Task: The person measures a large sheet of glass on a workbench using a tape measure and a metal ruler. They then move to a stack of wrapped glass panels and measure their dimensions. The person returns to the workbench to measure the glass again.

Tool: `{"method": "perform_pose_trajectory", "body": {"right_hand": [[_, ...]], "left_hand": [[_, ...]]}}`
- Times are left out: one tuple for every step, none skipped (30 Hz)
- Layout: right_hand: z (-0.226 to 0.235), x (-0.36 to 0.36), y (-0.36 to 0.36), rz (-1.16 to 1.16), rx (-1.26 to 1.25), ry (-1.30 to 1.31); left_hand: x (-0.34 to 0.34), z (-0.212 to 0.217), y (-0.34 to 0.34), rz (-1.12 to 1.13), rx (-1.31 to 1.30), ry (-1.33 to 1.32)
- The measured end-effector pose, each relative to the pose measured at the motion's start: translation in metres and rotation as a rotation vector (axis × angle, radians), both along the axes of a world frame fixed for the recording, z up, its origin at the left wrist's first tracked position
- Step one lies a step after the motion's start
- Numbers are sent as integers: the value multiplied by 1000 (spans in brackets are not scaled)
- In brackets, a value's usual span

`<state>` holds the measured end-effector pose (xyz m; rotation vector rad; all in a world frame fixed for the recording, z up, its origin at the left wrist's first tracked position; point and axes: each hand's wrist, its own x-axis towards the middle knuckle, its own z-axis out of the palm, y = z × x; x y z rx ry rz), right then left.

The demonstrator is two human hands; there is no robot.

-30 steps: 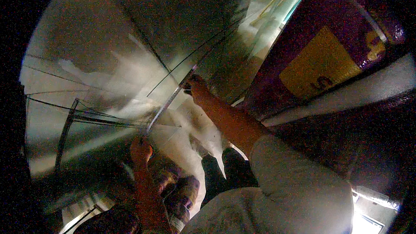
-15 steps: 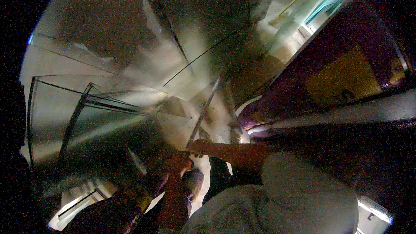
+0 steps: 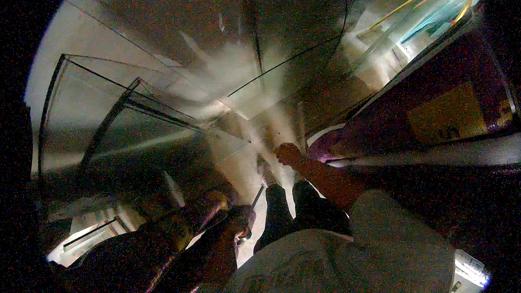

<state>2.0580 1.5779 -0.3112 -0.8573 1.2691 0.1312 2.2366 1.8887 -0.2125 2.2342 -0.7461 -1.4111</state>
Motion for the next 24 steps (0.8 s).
{"method": "perform_pose_trajectory", "body": {"right_hand": [[13,15,-10,-23,-77,55],[22,27,-23,0,-134,-10],[37,42,-39,29,-206,-128],[55,59,-53,49,-274,-226],[75,77,-65,25,-306,-285],[98,99,-75,-101,-293,-294],[121,121,-84,-232,-287,-305],[149,140,-94,-276,-280,-289],[169,155,-103,-319,-274,-273],[172,163,-112,-322,-277,-260],[173,172,-120,-318,-277,-247],[173,177,-126,-312,-271,-227],[172,183,-134,-320,-277,-185],[169,186,-139,-329,-273,-138],[154,185,-149,-265,-257,-76],[160,185,-143,-226,-333,-64],[141,170,-156,-227,-171,-179],[137,170,-159,-231,-132,-195],[134,170,-163,-231,-94,-211],[159,180,-155,-226,-174,-122],[178,185,-149,-230,-255,-30],[185,186,-147,-220,-212,-28],[192,186,-148,-210,-170,-26],[197,187,-150,-202,-129,-24]], "left_hand": [[-1,0,2,6,-2,4],[-2,0,2,15,-2,9],[-2,0,4,20,-3,15],[-4,0,6,29,-6,24],[-3,-1,7,34,-7,27],[-4,-1,8,44,-11,32],[-5,0,10,47,-13,36],[-5,-1,11,51,-16,42],[-7,1,11,61,-19,47],[-6,3,12,59,-23,53],[-7,2,13,64,-32,55],[-8,5,16,67,-33,62],[-5,3,13,64,-41,63],[-4,4,14,61,-46,67],[-4,5,15,63,-44,67],[-6,5,16,79,-42,75],[-5,8,16,80,-45,84],[-2,7,14,84,-48,93],[-1,8,13,90,-49,104],[0,7,14,105,-50,115],[1,9,14,114,-48,127],[5,9,12,117,-53,140],[9,10,8,121,-61,154],[14,10,3,125,-69,173]]}}
